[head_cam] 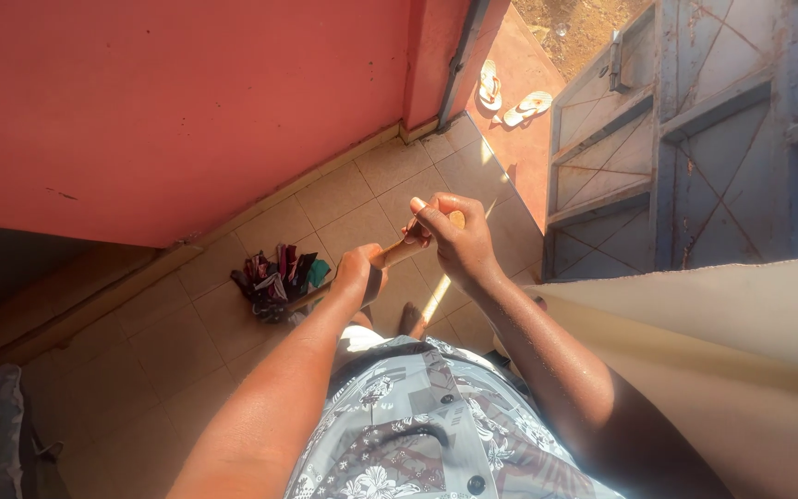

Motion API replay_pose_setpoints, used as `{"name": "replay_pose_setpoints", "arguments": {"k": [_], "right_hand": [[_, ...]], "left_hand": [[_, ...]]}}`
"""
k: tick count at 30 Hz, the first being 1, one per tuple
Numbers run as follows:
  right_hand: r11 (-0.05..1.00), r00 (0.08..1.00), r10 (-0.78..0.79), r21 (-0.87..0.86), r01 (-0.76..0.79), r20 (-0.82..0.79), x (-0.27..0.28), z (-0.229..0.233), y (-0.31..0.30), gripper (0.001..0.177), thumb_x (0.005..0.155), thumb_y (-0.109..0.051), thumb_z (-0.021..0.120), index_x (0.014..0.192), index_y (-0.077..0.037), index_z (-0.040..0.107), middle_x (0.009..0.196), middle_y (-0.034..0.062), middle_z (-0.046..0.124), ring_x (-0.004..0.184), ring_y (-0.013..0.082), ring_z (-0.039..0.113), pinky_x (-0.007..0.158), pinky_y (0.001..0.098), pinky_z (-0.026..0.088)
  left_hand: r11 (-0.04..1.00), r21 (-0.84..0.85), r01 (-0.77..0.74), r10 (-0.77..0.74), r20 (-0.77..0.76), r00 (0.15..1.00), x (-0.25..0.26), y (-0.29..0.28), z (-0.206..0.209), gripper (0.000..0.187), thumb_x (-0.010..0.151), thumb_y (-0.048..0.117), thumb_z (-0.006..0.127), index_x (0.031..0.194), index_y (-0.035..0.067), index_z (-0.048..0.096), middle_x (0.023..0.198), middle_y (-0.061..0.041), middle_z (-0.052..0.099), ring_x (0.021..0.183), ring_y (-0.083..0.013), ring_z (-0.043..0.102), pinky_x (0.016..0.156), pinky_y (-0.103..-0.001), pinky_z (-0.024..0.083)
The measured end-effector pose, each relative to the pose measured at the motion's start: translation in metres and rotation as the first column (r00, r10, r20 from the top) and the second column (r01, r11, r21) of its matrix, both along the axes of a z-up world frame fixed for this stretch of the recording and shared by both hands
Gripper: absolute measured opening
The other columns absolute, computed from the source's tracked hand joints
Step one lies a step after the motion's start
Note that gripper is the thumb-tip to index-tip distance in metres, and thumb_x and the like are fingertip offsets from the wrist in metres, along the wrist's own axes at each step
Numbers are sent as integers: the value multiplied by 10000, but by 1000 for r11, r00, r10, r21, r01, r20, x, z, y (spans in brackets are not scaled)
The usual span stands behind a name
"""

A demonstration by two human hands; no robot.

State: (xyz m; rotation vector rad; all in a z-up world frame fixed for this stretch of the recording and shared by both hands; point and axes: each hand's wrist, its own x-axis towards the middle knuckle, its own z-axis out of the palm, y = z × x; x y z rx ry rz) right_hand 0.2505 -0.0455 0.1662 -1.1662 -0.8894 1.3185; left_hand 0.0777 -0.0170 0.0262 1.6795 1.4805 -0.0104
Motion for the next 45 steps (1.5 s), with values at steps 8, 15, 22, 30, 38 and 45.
{"name": "replay_pose_setpoints", "arguments": {"k": [8, 15, 22, 30, 38, 45], "right_hand": [[987, 991, 60, 144, -77, 121, -28, 35, 0, 396, 1081, -292, 579, 821, -2, 648, 800, 69, 660, 764, 115, 602, 714, 279, 481], [993, 971, 34, 102, -59, 236, -32, 30, -2, 385, 1056, -232, 605, 764, 17, 647, 753, 67, 653, 706, 105, 576, 664, 271, 467], [999, 995, 48, 20, -49, 82, -18, 0, 15, 373, 1024, -223, 621, 730, 6, 641, 725, 100, 686, 666, 129, 603, 641, 290, 469], [997, 998, 58, -59, -57, 2, -19, -13, 21, 381, 1003, -217, 656, 687, -11, 604, 670, 101, 635, 700, 178, 666, 665, 318, 474], [989, 976, 78, 108, -101, 205, -15, 61, 28, 339, 1003, -189, 641, 722, 0, 622, 682, 50, 617, 658, 106, 579, 635, 277, 440], [985, 942, 60, 132, -110, 331, -28, 66, 12, 372, 1011, -184, 642, 691, -9, 571, 650, 28, 564, 625, 76, 524, 570, 261, 412]], "left_hand": [[981, 186, -51, -11, 316, 949, -18, 39, -22, 65, 832, 16, 614, 882, 58, 620, 767, -180, 672, 711, -307, 649, 655, -395, 512], [985, 112, 133, -156, 222, 963, -18, 61, -10, 78, 918, 56, 575, 897, 80, 646, 770, -123, 705, 725, -202, 665, 680, -349, 507], [1000, 8, 26, -27, 217, 976, -25, 30, -2, 76, 840, 61, 650, 916, 65, 648, 837, -129, 707, 773, -235, 668, 710, -376, 513], [996, -84, 11, 4, 182, 983, -34, 15, -5, 123, 889, 198, 712, 939, 93, 673, 794, -163, 691, 746, -263, 666, 714, -399, 500], [994, 77, 74, -94, 317, 944, -8, 62, 16, 68, 930, 119, 621, 886, 67, 614, 707, -125, 646, 665, -214, 621, 614, -362, 481], [963, 253, 97, -193, 392, 899, 3, 79, 11, 130, 849, 17, 631, 961, 74, 595, 718, -92, 645, 640, -151, 614, 588, -329, 497]]}}
